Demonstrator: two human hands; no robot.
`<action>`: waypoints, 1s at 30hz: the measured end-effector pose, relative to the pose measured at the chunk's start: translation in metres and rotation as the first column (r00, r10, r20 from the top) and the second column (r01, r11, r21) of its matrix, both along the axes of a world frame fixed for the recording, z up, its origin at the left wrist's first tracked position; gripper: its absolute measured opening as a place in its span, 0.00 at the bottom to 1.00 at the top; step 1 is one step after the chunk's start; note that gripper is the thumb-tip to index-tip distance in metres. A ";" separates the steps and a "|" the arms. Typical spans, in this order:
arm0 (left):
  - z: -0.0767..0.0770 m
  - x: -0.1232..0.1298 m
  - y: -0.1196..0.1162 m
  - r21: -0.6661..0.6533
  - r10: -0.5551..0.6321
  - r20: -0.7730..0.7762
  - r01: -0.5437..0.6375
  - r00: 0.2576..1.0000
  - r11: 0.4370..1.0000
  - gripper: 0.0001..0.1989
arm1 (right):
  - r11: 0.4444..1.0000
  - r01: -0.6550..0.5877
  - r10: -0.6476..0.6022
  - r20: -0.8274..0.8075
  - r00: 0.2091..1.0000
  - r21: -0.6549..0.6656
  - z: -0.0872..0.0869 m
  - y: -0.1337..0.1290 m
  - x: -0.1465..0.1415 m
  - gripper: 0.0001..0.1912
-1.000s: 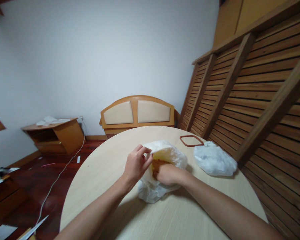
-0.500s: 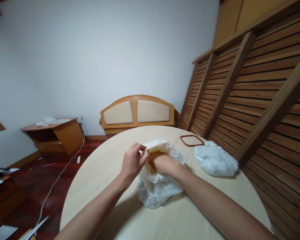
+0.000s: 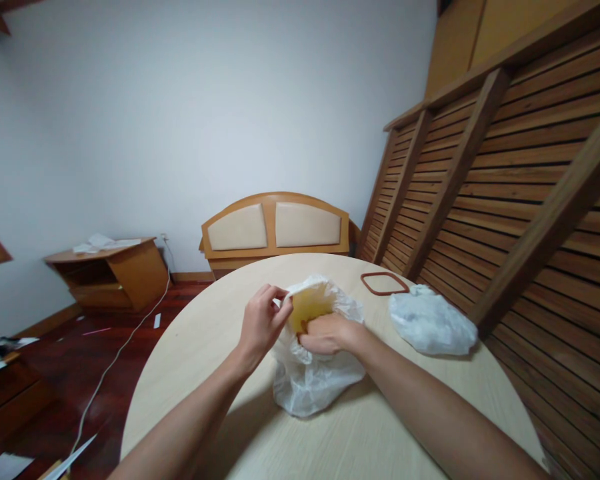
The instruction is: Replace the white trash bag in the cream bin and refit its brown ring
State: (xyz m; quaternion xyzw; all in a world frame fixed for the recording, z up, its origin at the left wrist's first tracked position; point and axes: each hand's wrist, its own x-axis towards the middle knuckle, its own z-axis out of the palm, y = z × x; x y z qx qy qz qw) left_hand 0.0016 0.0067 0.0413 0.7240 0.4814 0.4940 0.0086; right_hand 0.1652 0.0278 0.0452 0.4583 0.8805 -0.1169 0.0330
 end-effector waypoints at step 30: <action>0.001 -0.003 0.007 -0.039 -0.009 0.036 0.010 0.999 0.999 0.05 | 0.989 -0.039 0.042 -0.020 0.999 0.140 0.013 -0.006 0.003 0.21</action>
